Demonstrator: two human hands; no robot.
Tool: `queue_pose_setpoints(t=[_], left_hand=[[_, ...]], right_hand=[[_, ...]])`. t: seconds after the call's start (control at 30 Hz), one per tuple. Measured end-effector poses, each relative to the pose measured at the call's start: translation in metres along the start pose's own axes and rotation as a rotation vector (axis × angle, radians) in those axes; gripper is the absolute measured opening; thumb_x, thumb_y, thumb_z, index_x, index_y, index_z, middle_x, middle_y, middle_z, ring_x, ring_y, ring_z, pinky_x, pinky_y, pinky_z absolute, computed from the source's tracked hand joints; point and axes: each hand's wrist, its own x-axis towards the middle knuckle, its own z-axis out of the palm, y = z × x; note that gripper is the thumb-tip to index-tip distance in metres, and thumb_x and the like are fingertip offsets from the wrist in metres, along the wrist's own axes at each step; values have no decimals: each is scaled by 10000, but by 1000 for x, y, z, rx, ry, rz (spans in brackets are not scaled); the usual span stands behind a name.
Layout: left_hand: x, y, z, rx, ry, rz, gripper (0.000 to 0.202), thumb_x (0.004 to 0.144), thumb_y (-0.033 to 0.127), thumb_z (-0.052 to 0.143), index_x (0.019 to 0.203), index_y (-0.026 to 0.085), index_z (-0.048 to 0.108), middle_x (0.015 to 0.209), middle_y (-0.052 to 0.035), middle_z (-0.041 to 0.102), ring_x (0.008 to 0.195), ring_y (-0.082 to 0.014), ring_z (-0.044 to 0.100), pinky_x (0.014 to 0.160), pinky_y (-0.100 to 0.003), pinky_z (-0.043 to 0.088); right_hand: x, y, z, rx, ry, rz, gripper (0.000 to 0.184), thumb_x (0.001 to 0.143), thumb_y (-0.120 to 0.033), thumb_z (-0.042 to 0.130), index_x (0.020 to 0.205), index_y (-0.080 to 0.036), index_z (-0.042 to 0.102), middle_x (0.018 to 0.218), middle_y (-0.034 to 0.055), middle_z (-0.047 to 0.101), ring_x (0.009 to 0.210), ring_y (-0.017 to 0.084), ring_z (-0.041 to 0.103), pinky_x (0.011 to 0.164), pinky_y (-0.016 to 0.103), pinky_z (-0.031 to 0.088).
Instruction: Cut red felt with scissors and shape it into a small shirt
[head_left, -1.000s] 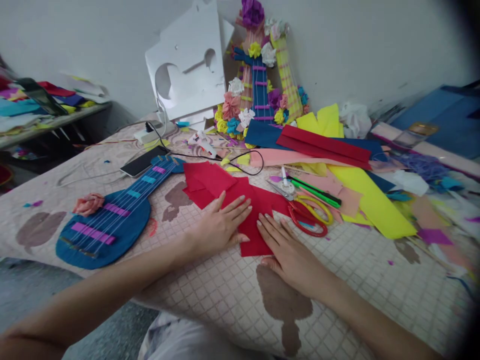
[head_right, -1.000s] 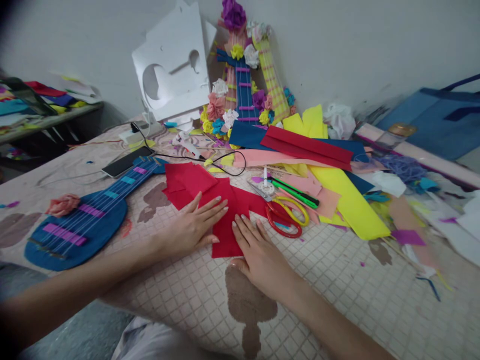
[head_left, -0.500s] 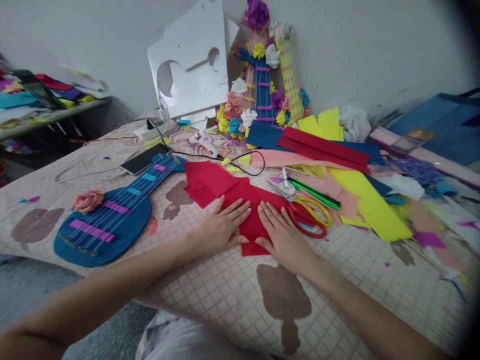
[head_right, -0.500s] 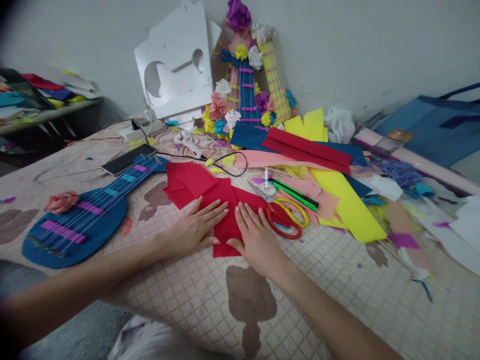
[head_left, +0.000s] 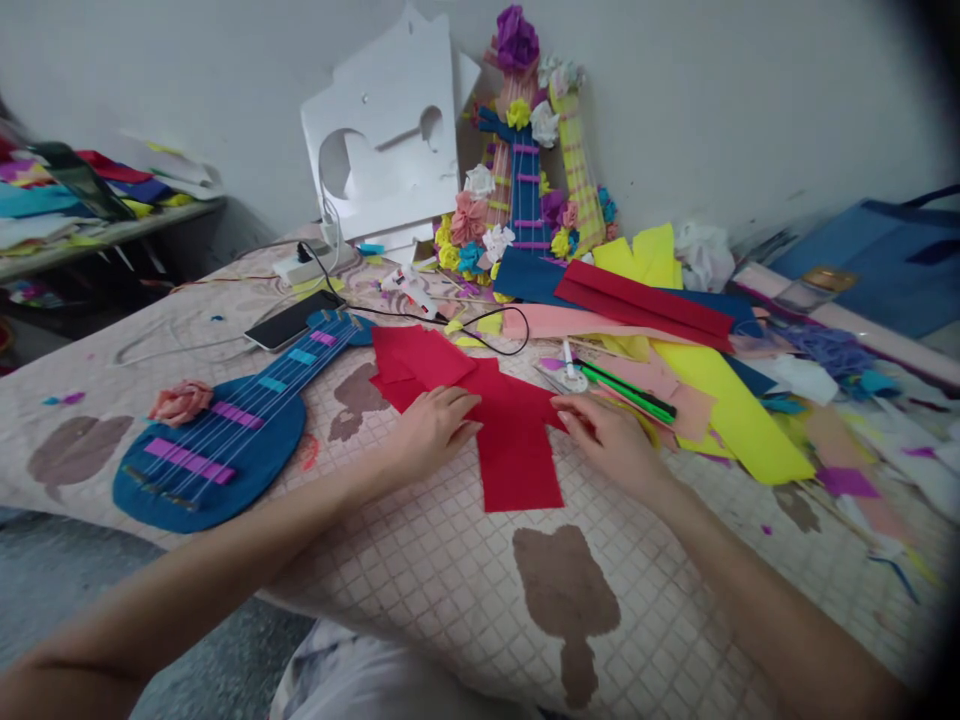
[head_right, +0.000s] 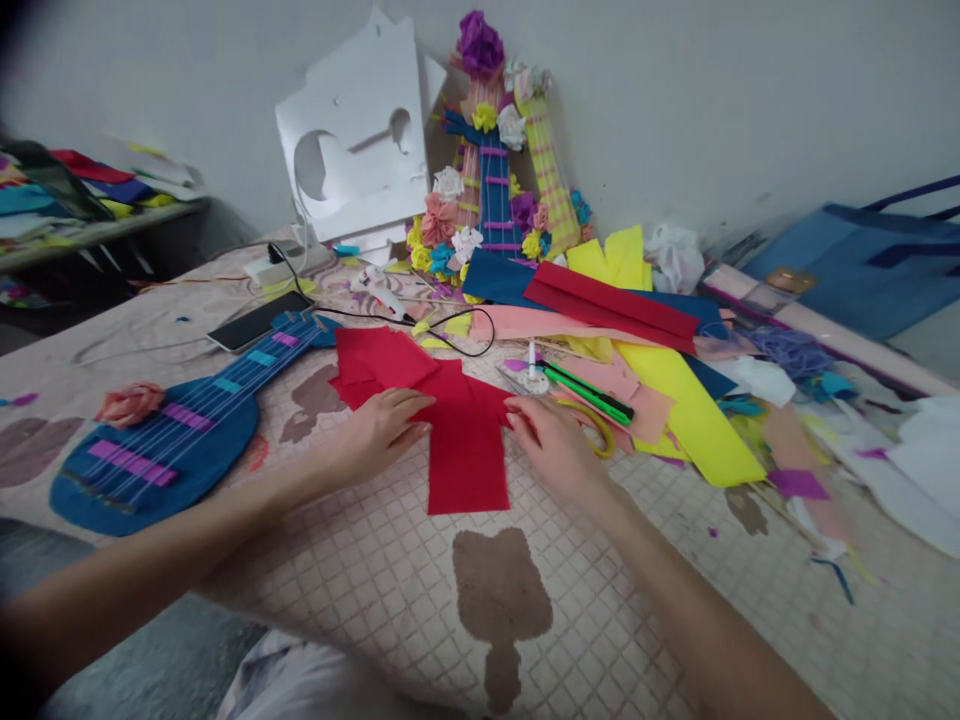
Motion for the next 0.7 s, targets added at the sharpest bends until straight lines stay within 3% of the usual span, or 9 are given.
queue_pose_setpoints(t=[0.1, 0.2, 0.3, 0.4, 0.5, 0.7], left_hand=[[22, 2, -3, -40, -14, -91, 246, 875, 307, 532, 1039, 134, 595, 1012, -116, 637, 948, -234, 624, 815, -368, 507], [37, 1, 0, -93, -107, -164, 307, 741, 351, 691, 943, 135, 606, 882, -73, 643, 805, -214, 623, 689, -314, 495], [43, -2, 3, -201, -154, -198, 232, 681, 282, 725, 839, 150, 619, 752, -18, 628, 672, -155, 582, 585, -248, 434], [44, -6, 4, -362, -153, -169, 102, 696, 217, 684, 737, 148, 621, 679, 6, 607, 621, -118, 543, 573, -224, 402], [46, -9, 5, -573, -115, -148, 97, 704, 222, 669, 704, 140, 618, 674, 4, 610, 630, -108, 539, 607, -224, 411], [53, -8, 11, -1106, -70, -349, 229, 695, 310, 705, 750, 108, 613, 702, -21, 635, 652, -100, 574, 621, -215, 427]], right_hand=[[14, 0, 3, -18, -125, -65, 181, 882, -235, 461, 1009, -207, 587, 1015, 74, 650, 953, 222, 601, 831, 375, 481], [27, -2, 10, -10, -217, -84, 164, 849, -227, 525, 1007, -197, 557, 1036, 75, 609, 954, 213, 576, 824, 357, 460], [36, -3, 13, 37, -279, -49, 129, 825, -241, 570, 940, -183, 561, 884, 44, 601, 808, 184, 567, 710, 310, 448], [39, -5, 10, 117, -304, -51, 88, 825, -274, 573, 810, -188, 568, 779, 16, 578, 737, 165, 541, 648, 286, 417], [36, -6, 6, 252, -297, -25, 122, 821, -285, 569, 742, -193, 554, 767, 5, 576, 717, 153, 530, 646, 280, 405], [21, -5, 8, 659, -286, 164, 154, 826, -352, 579, 808, -209, 524, 703, -32, 507, 633, 124, 489, 566, 251, 376]])
